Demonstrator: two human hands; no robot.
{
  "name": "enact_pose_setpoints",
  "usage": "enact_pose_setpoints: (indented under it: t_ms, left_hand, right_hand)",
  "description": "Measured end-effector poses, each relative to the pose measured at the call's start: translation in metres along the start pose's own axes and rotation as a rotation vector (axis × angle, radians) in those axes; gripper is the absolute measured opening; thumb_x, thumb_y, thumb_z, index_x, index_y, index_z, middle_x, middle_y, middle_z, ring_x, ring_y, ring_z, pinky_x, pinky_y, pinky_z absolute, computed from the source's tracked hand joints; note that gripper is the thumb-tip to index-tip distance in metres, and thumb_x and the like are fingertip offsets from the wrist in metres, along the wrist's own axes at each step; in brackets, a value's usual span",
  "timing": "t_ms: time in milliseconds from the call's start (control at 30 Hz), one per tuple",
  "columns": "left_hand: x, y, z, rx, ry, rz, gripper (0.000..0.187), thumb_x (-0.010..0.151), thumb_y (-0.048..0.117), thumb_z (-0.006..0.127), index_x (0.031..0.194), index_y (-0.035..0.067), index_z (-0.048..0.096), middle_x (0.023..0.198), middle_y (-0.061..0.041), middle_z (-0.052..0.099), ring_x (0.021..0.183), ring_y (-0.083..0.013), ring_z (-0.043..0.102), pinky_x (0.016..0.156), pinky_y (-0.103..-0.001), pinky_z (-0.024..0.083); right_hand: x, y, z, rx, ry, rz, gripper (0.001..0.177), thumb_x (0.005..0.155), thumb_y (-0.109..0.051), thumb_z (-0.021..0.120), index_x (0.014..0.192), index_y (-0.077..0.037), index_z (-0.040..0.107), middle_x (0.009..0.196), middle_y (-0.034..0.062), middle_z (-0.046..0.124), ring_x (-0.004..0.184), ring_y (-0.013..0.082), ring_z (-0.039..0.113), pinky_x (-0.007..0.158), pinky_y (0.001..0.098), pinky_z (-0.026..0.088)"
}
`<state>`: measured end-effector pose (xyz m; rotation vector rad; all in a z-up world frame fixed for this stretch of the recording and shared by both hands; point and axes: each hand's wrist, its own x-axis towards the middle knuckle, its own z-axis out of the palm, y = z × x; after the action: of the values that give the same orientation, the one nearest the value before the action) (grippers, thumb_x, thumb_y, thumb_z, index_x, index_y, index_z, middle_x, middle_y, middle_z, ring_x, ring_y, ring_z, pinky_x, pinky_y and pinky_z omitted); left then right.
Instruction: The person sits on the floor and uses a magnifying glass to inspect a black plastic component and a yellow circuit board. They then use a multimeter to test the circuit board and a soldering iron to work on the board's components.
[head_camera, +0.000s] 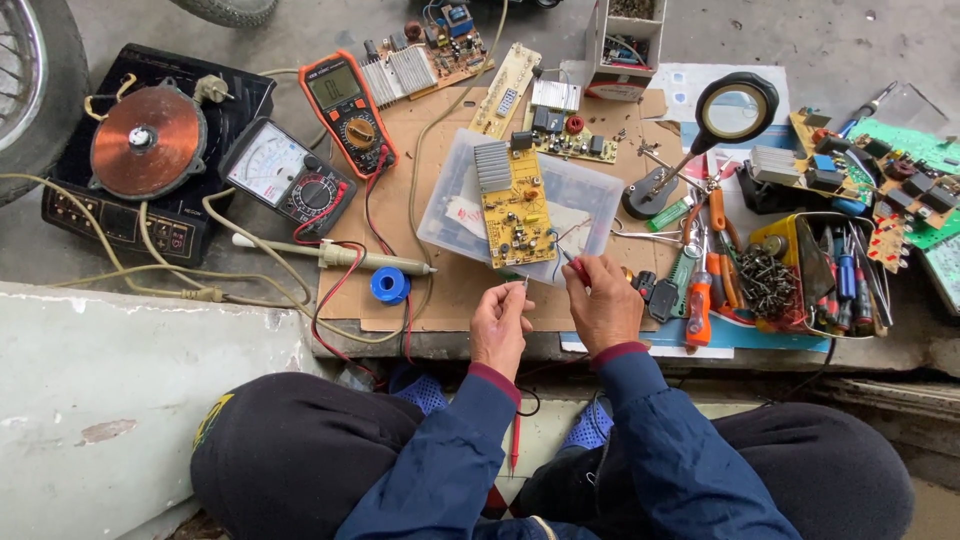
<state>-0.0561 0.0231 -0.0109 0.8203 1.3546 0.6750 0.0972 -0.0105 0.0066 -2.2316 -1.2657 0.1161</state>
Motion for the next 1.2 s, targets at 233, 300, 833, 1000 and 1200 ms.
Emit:
enact_pose_setpoints:
  t_ms: [233, 300, 833, 1000, 1200]
  left_hand:
    - [0.003, -0.008, 0.005, -0.052, -0.025, 0.008, 0.033, 0.106, 0.040, 0.069, 0.124, 0.014, 0.078, 0.096, -0.005, 0.084, 0.067, -0.0085, 0.069, 0.056, -0.024, 0.052]
    - [0.003, -0.010, 0.008, -0.055, -0.053, 0.018, 0.034, 0.106, 0.042, 0.071, 0.123, 0.014, 0.078, 0.096, -0.005, 0.084, 0.065, -0.0082, 0.069, 0.054, -0.024, 0.051]
    - [0.012, -0.029, 0.014, -0.165, -0.012, -0.014, 0.035, 0.106, 0.047, 0.074, 0.119, 0.014, 0.078, 0.093, -0.006, 0.081, 0.059, -0.0079, 0.064, 0.046, -0.022, 0.044]
    - [0.009, -0.023, 0.015, -0.163, -0.018, -0.036, 0.039, 0.107, 0.050, 0.073, 0.119, 0.013, 0.077, 0.093, -0.007, 0.081, 0.059, -0.0089, 0.063, 0.047, -0.021, 0.044]
    - [0.011, -0.024, 0.016, -0.202, -0.031, -0.070, 0.038, 0.107, 0.049, 0.072, 0.117, 0.013, 0.076, 0.091, -0.007, 0.081, 0.058, -0.0089, 0.062, 0.046, -0.019, 0.042]
  right_hand:
    - [-0.004, 0.001, -0.003, -0.156, -0.051, -0.066, 0.016, 0.112, -0.039, 0.071, 0.115, -0.023, 0.071, 0.097, 0.0033, 0.066, 0.088, 0.0345, 0.079, 0.079, 0.0497, 0.065]
    - [-0.003, 0.004, -0.001, -0.190, -0.060, -0.071, 0.017, 0.114, -0.038, 0.068, 0.117, -0.021, 0.069, 0.099, 0.0036, 0.064, 0.087, 0.0354, 0.079, 0.079, 0.0509, 0.065]
    - [0.015, 0.013, -0.002, -0.401, -0.188, -0.236, 0.015, 0.114, -0.038, 0.065, 0.116, -0.024, 0.070, 0.096, -0.0003, 0.063, 0.077, 0.0288, 0.080, 0.072, 0.0445, 0.065]
    - [0.028, 0.027, 0.010, -0.692, -0.253, -0.457, 0.010, 0.107, -0.028, 0.062, 0.106, -0.019, 0.065, 0.093, -0.0010, 0.063, 0.068, 0.0274, 0.080, 0.065, 0.0410, 0.063]
    - [0.044, 0.026, 0.015, -0.791, -0.318, -0.595, 0.009, 0.099, -0.022, 0.062, 0.100, -0.014, 0.065, 0.090, 0.0003, 0.060, 0.066, 0.0308, 0.080, 0.061, 0.0417, 0.062]
